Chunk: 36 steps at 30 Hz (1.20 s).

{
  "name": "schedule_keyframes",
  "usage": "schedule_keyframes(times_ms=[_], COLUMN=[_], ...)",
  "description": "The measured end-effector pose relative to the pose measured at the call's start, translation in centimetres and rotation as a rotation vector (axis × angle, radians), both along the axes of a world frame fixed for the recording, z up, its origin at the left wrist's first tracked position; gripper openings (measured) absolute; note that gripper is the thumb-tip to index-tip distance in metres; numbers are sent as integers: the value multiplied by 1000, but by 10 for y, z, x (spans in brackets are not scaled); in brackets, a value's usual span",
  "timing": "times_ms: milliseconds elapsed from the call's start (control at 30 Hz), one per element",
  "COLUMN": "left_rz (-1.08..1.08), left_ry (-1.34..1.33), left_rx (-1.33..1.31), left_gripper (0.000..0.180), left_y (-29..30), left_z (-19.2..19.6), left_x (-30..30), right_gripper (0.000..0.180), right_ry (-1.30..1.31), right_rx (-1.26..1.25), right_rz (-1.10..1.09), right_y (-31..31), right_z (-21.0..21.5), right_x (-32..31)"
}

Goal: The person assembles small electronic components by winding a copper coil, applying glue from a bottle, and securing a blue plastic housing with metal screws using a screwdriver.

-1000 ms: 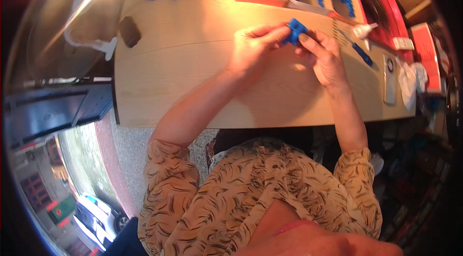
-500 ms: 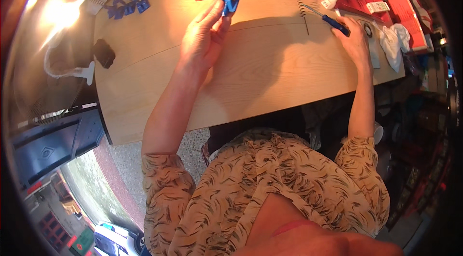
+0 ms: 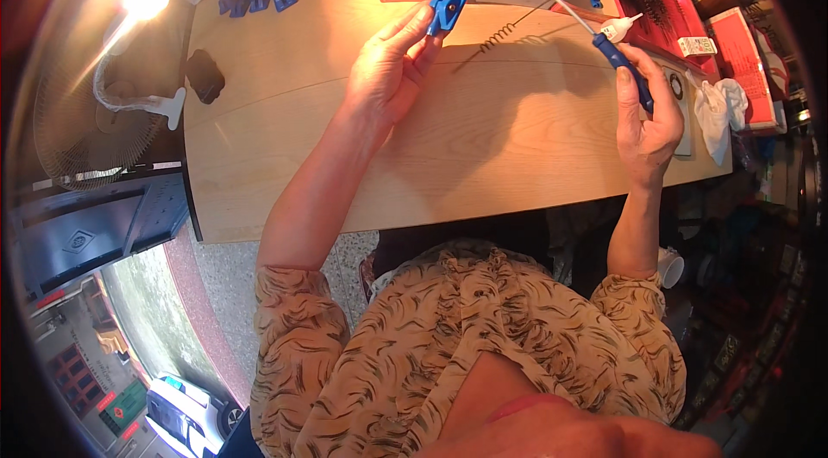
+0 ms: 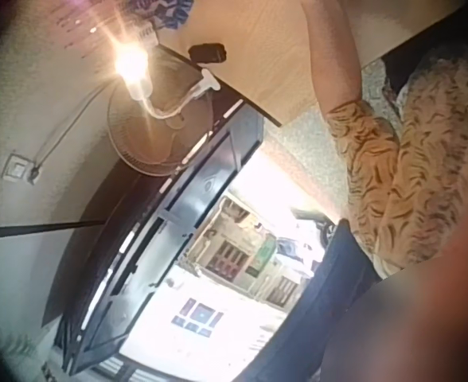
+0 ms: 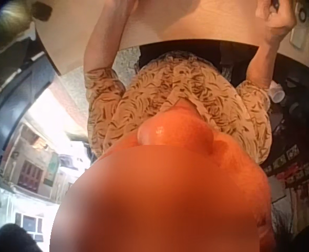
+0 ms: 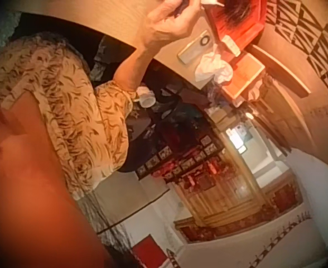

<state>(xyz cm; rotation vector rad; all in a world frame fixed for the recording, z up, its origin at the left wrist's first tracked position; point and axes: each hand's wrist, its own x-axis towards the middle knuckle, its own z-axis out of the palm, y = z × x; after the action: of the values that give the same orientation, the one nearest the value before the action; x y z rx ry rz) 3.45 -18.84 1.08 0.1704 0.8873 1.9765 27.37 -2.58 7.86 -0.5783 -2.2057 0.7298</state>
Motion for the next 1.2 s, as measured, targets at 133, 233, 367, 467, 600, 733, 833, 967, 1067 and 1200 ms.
schedule_keyframes(times_ms=[133,233,367,467,600,733,833,967,1067,1200], left_rz=[-10,50,87,116,148,194,226,245,234,213], left_ry=[-40,-16,-29,-9,-5,-16,-20,-37,-30,-11], left_rx=[-30,-7,4,23,0,-1,16,67,52,81], left_gripper=[26,26,23,22,28,26,27,29,30,23], left_y=[2,2,3,3,3,4,3,2,2,-1], left_z=[0,1,1,1,-5,-7,-6,-9,-13,-12], left_x=[-2,-5,-8,-9,-14,-18,-29,-38,-36,-34], right_gripper=[24,24,27,25,14,26,39,46,42,38], right_ry=[82,42,213,460,307,-56,-264,-432,-446,-295], right_rx=[32,-91,-282,-519,-963,-586,-235,-139,-211,-388], right_rz=[-38,-36,-29,18,206,112,5,-175,-221,-115], right_y=[2,-8,-11,-7,4,14,7,0,6,22], right_z=[-11,-12,-18,-19,-48,-68,-61,-59,-67,-66], right_x=[-4,-5,-8,-17,-38,-76,-102,-121,-129,-121])
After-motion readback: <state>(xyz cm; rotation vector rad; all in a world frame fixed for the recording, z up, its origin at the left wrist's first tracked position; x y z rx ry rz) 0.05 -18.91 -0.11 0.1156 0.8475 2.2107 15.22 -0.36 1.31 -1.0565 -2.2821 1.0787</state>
